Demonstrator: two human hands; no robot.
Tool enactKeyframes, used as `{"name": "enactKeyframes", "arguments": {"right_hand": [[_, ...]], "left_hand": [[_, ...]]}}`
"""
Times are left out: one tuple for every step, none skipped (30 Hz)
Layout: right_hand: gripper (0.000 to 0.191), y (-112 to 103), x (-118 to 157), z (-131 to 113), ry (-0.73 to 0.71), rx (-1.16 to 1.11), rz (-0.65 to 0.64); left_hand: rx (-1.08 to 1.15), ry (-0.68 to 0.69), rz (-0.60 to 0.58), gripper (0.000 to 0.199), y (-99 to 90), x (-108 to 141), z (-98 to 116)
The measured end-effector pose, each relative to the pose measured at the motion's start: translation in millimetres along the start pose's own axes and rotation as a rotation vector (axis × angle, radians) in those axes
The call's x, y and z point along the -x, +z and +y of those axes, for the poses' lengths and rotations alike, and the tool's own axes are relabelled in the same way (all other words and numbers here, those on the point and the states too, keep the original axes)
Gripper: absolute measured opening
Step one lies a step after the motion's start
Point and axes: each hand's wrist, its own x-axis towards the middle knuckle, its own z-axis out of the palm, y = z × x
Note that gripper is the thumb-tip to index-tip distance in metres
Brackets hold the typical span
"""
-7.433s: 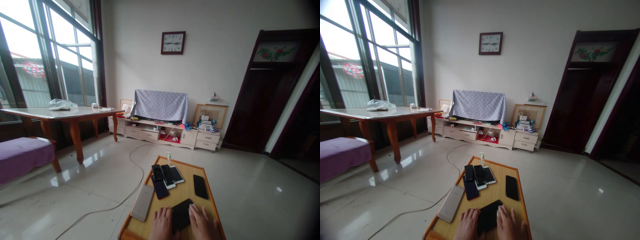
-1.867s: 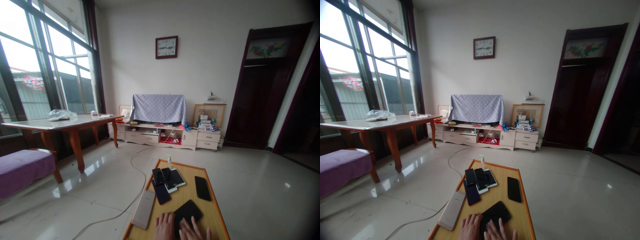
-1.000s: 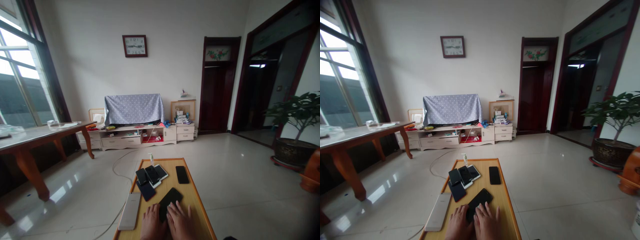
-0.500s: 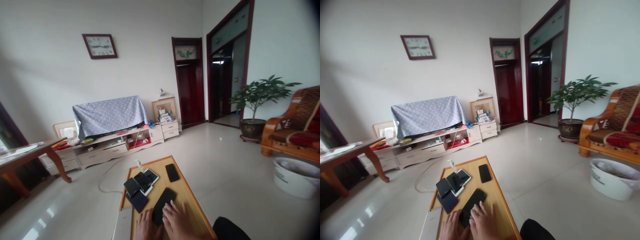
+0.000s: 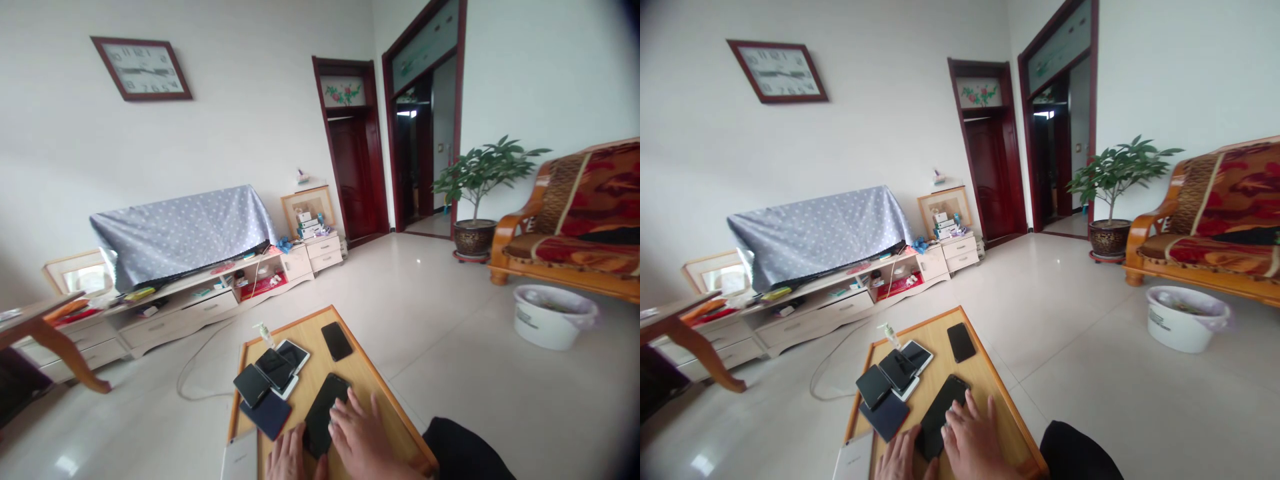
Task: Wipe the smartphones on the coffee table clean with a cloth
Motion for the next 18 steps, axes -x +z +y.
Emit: {"name": "enactKeyframes", "arguments": {"right_hand": [[0.044,0,-4,0,0.018,0.021,0.018],[0.046,1,-8,-2,0.035,0.040,0.027],[0.047,1,-11,-5,0.045,0.055,0.023],[0.048,2,-12,-10,0.043,0.061,0.007],[0.048,3,-12,-15,0.026,0.059,-0.015],[0.049,5,-11,-21,-0.007,0.047,-0.043],[0.048,7,-8,-28,-0.052,0.026,-0.073],[0.048,8,-4,-33,-0.098,-0.001,-0.103],[0.047,10,0,-38,-0.139,-0.027,-0.128],[0.046,10,3,-41,-0.167,-0.047,-0.146],[0.046,9,4,-42,-0.185,-0.055,-0.158],[0.046,7,4,-40,-0.186,-0.049,-0.159],[0.046,4,1,-37,-0.168,-0.029,-0.151],[0.047,0,-4,-32,-0.137,0.002,-0.140],[0.049,-4,-11,-26,-0.091,0.038,-0.121],[0.051,-7,-18,-20,-0.032,0.075,-0.107],[0.052,-10,-25,-15,0.024,0.106,-0.089],[0.053,-12,-30,-12,0.071,0.133,-0.072]], "left_hand": [[0.000,0.003,0.006,0.059,-2.4,1,3],[0.004,0.007,0.006,0.059,-5.0,1,5],[0.009,0.010,0.006,0.058,-7.4,2,7],[0.013,0.011,0.004,0.058,-9.4,3,8],[0.017,0.008,0.001,0.058,-11.0,3,9],[0.020,0.003,-0.005,0.057,-12.1,3,8],[0.024,-0.002,-0.016,0.056,-12.7,4,8],[0.027,-0.008,-0.031,0.054,-12.9,4,7],[0.031,-0.013,-0.049,0.054,-13.1,4,6],[0.036,-0.015,-0.067,0.054,-13.4,4,5],[0.040,-0.014,-0.084,0.054,-14.1,3,4],[0.042,-0.013,-0.093,0.055,-15.1,3,5],[0.041,-0.012,-0.091,0.055,-16.7,3,6],[0.036,-0.012,-0.081,0.057,-18.7,3,8],[0.030,-0.014,-0.068,0.059,-20.9,3,10],[0.023,-0.017,-0.055,0.059,-23.2,4,13],[0.019,-0.022,-0.044,0.059,-25.4,4,15],[0.018,-0.025,-0.041,0.058,-27.3,4,18]]}}
